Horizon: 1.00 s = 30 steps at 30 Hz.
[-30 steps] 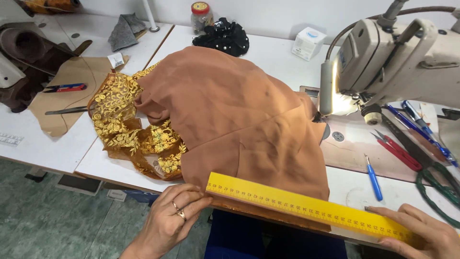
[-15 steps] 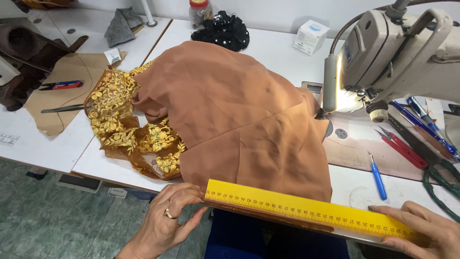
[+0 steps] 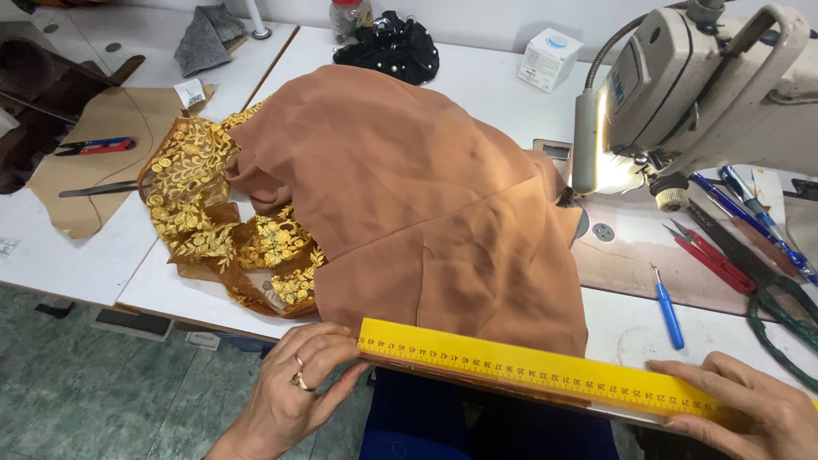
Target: The person aligns a piece of brown fabric with a gold lace trim on a work table. They use a yellow ruler and a blue pen to measure and mark the fabric along the edge of the trim.
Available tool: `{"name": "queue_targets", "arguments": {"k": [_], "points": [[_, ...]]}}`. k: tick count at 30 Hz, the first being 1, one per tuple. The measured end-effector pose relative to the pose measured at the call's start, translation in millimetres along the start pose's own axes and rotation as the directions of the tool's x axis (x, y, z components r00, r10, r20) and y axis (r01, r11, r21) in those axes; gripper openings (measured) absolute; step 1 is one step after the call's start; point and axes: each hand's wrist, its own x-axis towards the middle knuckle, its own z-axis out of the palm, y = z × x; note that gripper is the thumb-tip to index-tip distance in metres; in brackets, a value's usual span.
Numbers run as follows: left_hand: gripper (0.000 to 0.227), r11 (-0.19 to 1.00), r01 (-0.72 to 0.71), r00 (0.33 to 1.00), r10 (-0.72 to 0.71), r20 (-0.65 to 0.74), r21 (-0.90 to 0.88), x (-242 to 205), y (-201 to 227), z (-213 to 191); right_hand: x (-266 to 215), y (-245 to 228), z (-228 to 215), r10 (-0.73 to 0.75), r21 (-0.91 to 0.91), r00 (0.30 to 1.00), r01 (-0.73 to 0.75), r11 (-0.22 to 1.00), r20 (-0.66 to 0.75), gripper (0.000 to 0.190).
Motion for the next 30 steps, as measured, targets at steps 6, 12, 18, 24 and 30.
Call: {"name": "queue_targets", "arguments": {"k": [6, 12, 18, 24, 30], "points": [[0.025, 0.998, -0.061, 0.998, 0.061, 0.000, 0.020, 4.2, 1.2, -1.7, 0.3, 2.5, 4.1, -0.007, -0.002, 1.000, 0.007, 1.000, -0.023, 0.071], [0.025, 0.997, -0.058, 0.998, 0.058, 0.004, 0.048, -1.0, -0.9, 0.9, -2.3, -1.7, 2.4, -0.025, 0.024, 0.997, 0.027, 0.999, -0.078, 0.070], [0.024, 0.999, -0.017, 0.999, 0.016, 0.030, 0.031, -4.3, -2.4, 1.1, -5.5, -0.7, -3.6, -0.138, 0.073, 0.980, 0.150, 0.986, -0.140, 0.068], [0.024, 0.993, -0.089, 0.996, 0.088, 0.017, 0.073, -8.2, -6.3, 7.0, -16.8, -13.7, -19.6, -0.297, 0.242, 0.918, 0.361, 0.900, -0.263, 0.060], [0.030, 0.994, 0.007, 1.000, -0.008, 0.004, 0.111, -6.4, 3.7, 7.7, -19.1, -24.5, -27.1, -0.382, 0.238, 0.829, 0.501, 0.832, -0.407, 0.058]]}}
